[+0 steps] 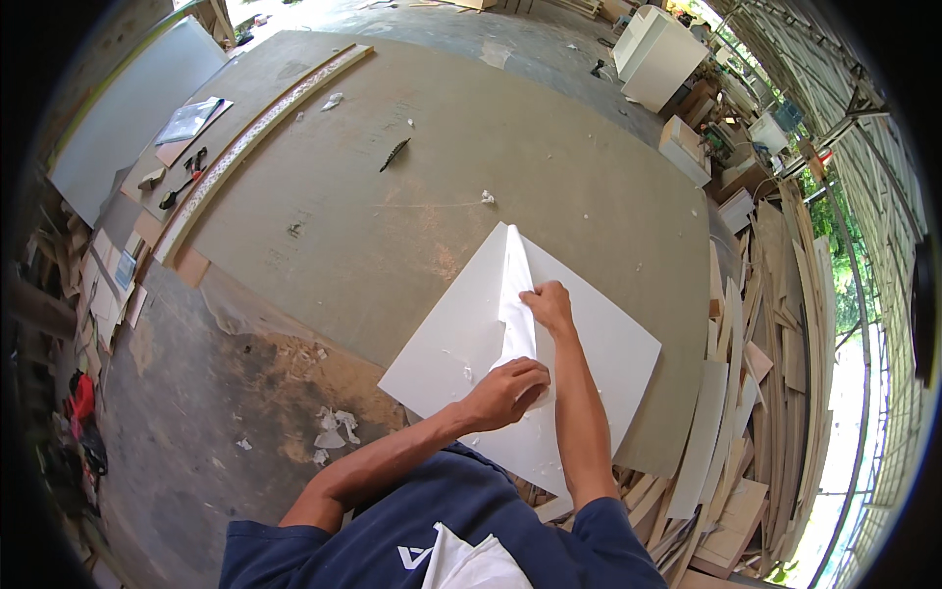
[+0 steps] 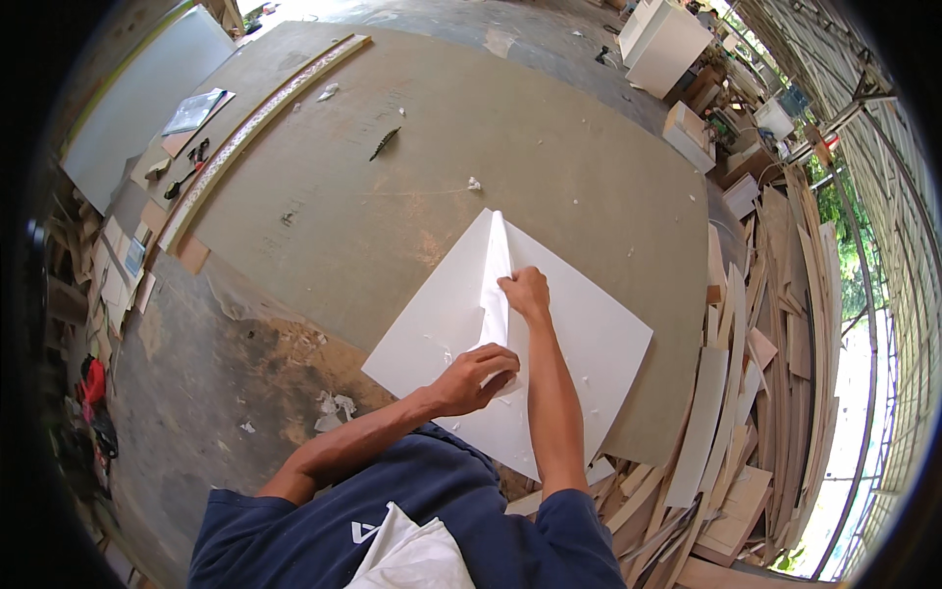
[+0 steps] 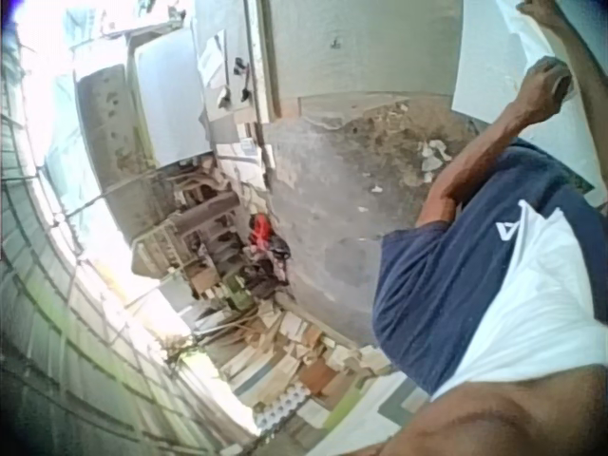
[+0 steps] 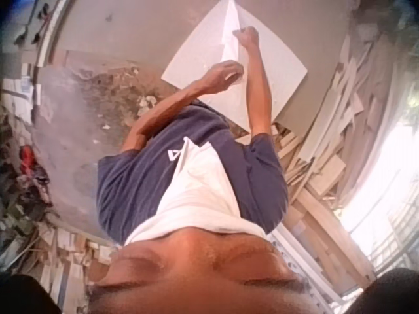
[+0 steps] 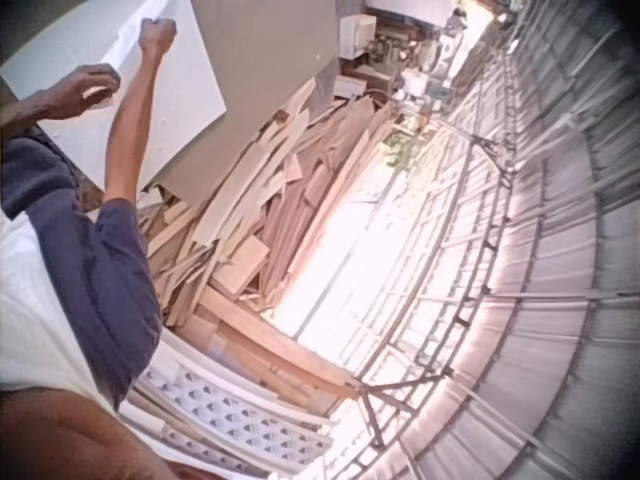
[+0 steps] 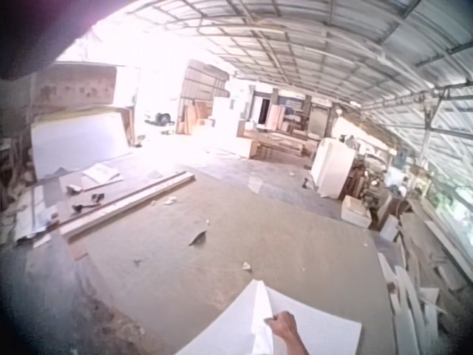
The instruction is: The person picks up a white rectangular board and peels off a protective plastic film from its surface. They then wipe the board with a white cloth to remove residue and place it on a workbench.
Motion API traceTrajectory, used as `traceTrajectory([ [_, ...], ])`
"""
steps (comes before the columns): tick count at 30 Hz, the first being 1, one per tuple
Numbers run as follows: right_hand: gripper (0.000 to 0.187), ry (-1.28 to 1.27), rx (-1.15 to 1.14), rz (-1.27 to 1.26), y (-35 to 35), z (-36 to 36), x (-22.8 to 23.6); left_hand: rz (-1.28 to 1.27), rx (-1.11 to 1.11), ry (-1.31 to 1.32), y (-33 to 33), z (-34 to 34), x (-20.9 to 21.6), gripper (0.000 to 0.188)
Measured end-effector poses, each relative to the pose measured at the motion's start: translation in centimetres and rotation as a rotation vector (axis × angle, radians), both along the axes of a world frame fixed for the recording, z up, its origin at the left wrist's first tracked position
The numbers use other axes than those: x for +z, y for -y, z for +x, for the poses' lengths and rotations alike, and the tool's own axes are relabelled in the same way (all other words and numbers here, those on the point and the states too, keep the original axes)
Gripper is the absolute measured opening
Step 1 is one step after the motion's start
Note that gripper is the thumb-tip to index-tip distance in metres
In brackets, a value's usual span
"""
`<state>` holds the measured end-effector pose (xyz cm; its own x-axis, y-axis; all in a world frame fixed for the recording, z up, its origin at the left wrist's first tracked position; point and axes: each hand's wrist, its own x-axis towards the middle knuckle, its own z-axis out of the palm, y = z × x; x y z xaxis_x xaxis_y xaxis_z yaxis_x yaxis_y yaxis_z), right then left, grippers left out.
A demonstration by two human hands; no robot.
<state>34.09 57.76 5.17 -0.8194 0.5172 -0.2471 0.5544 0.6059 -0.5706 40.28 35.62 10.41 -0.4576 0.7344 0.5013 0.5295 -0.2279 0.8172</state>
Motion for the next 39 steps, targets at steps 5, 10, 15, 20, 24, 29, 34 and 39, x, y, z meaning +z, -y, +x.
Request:
traceTrajectory([
  [5, 0.034, -0.138, -0.234, -0.122, 0.3, 7.1, -0.9, 0.047, -0.098, 0.343, 1.6, 0.6, -0.6, 0.032],
  [10, 0.036, -0.348, -0.494, -0.326, 3.4, 12.6, -1.9, -0.216, 0.322, 0.468, 0.6, -2.9, -6.1, 0.040],
  [15, 0.040, -0.417, -0.553, -0.264, 6.4, 16.2, -2.9, -0.575, 0.332, 0.374, -6.8, -6.1, -6.7, 0.078],
  [20, 0.034, -0.488, -0.558, -0.221, 9.1, 18.7, -5.1, -0.969, 0.234, 0.073, -15.7, -3.5, -2.6, 0.113],
  [24, 0.031, -0.504, -0.526, -0.210, 10.2, 19.5, -5.2, -0.966, 0.470, -0.057, -19.8, -2.2, -7.1, 0.108],
  [29, 0.034, -0.442, -0.400, -0.191, 9.5, 22.8, -3.5, -0.950, 0.622, -0.137, -20.1, -4.9, -10.6, 0.077],
  [34, 0.025, -0.424, -0.429, -0.345, 10.3, 26.9, -4.7, -0.982, 0.530, -0.324, -21.4, -6.7, -11.9, 0.029],
  [39, 0.021, -0.473, -0.602, -0.498, 10.2, 32.0, -6.0, -0.779, 0.482, -0.494, -22.4, -6.4, -13.5, 0.015],
])
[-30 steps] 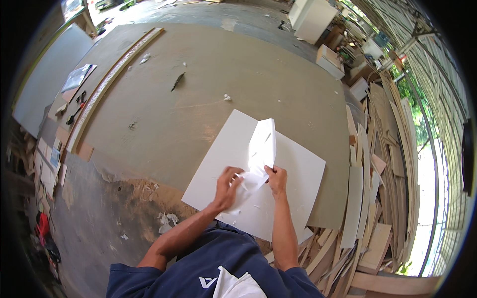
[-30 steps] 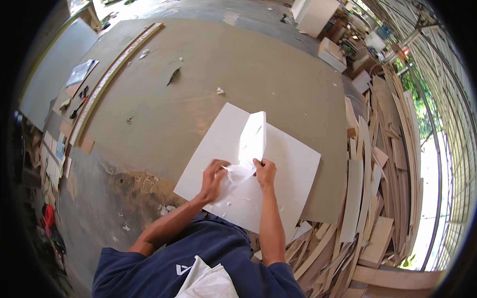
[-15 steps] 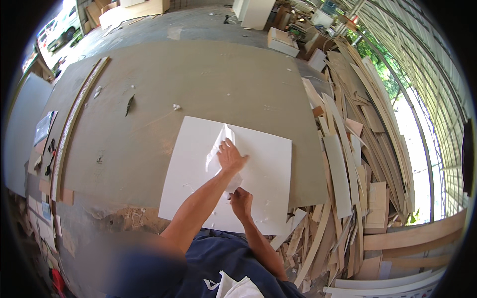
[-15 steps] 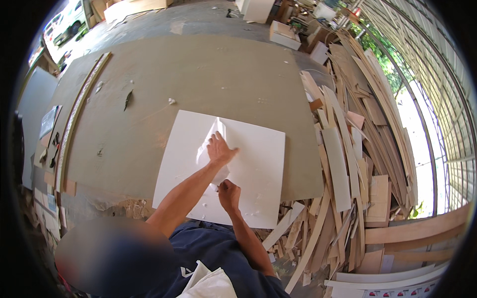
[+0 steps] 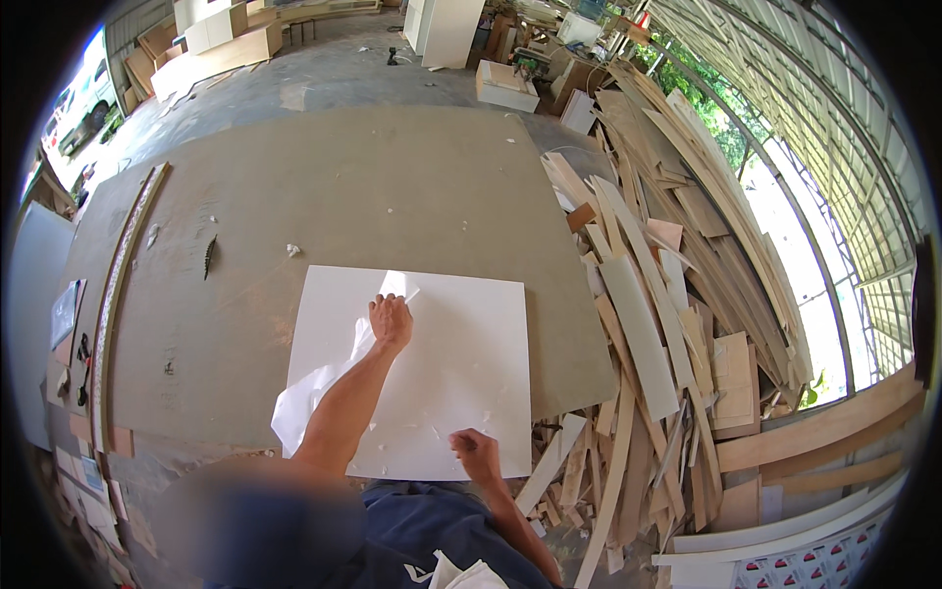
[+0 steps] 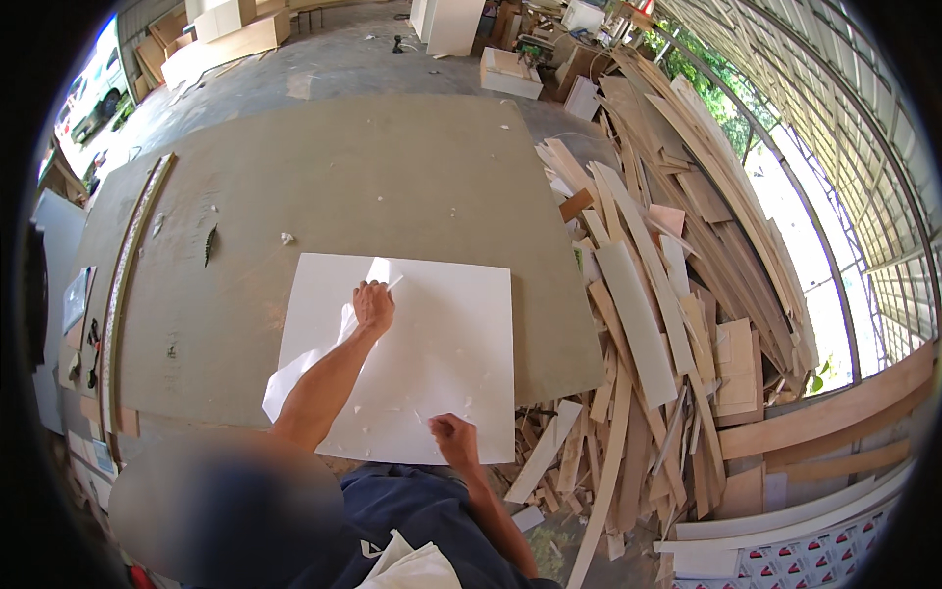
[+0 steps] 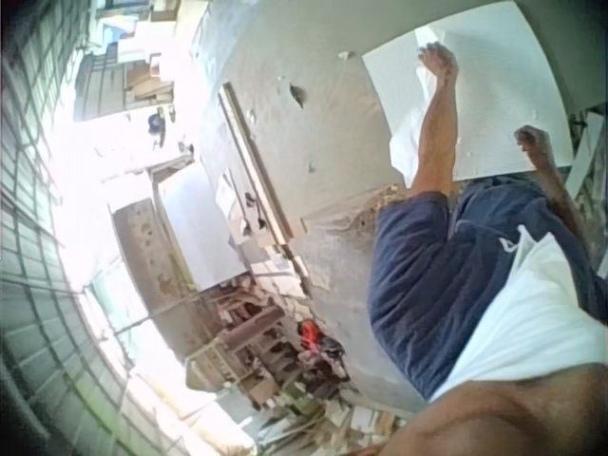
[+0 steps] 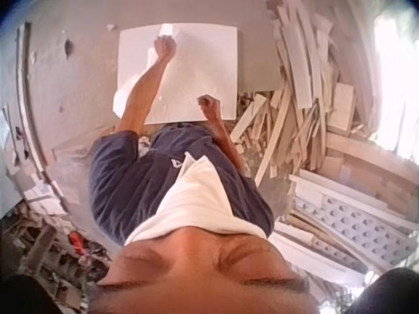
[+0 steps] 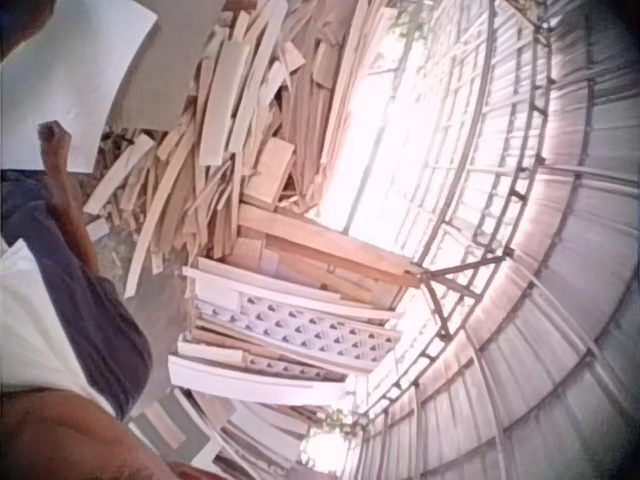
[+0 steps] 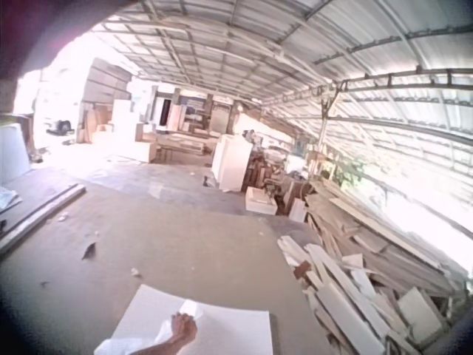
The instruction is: The person picks up a white rectangular board and peels off a protective plastic film from its surface. They then wipe the board with a white cloth to remove residue and place it on a workbench.
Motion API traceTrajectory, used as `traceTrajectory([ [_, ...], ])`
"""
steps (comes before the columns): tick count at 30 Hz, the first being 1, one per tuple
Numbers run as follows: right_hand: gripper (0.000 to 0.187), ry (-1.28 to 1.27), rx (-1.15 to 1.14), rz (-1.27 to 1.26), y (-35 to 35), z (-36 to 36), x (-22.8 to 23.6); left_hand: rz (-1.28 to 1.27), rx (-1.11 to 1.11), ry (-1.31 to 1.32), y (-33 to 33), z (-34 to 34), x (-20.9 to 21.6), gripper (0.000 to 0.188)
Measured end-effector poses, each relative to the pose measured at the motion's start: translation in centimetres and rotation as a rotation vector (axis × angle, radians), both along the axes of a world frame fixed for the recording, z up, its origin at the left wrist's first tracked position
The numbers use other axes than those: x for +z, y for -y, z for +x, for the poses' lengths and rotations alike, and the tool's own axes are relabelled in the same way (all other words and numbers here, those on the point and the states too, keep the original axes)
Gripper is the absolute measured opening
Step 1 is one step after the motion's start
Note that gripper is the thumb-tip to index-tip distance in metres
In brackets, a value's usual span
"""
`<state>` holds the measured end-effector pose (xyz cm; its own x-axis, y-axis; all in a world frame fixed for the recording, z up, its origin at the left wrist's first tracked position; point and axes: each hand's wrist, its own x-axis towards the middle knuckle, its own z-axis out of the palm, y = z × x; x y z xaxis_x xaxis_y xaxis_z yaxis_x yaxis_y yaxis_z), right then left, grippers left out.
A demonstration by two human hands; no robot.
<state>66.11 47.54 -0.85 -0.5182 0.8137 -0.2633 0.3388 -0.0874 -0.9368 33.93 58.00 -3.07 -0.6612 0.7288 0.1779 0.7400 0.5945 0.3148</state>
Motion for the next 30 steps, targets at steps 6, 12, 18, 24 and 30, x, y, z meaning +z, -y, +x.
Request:
traceTrajectory([
  [6, 0.022, -0.058, -0.237, 0.001, -5.1, 3.7, 0.2, 0.132, -0.154, 0.081, 2.2, 6.5, 2.0, 0.006],
  [12, 0.035, -0.127, -0.270, -0.102, -13.4, 1.0, 1.3, 0.364, -0.343, 0.185, 5.3, 14.5, 6.3, 0.003],
  [18, 0.058, -0.115, -0.185, -0.364, -20.5, -3.5, 2.7, 0.406, -0.495, 0.225, 8.6, 18.4, 9.0, 0.016],
  [24, 0.047, 0.078, -0.090, -0.217, -22.7, -7.1, 4.3, 0.410, -0.681, 0.296, 12.5, 20.9, 11.1, 0.023],
  [30, 0.023, -0.090, -0.103, -0.118, -20.3, -4.2, -0.5, 0.489, -0.551, 0.406, 18.1, 19.1, 10.3, 0.017],
])
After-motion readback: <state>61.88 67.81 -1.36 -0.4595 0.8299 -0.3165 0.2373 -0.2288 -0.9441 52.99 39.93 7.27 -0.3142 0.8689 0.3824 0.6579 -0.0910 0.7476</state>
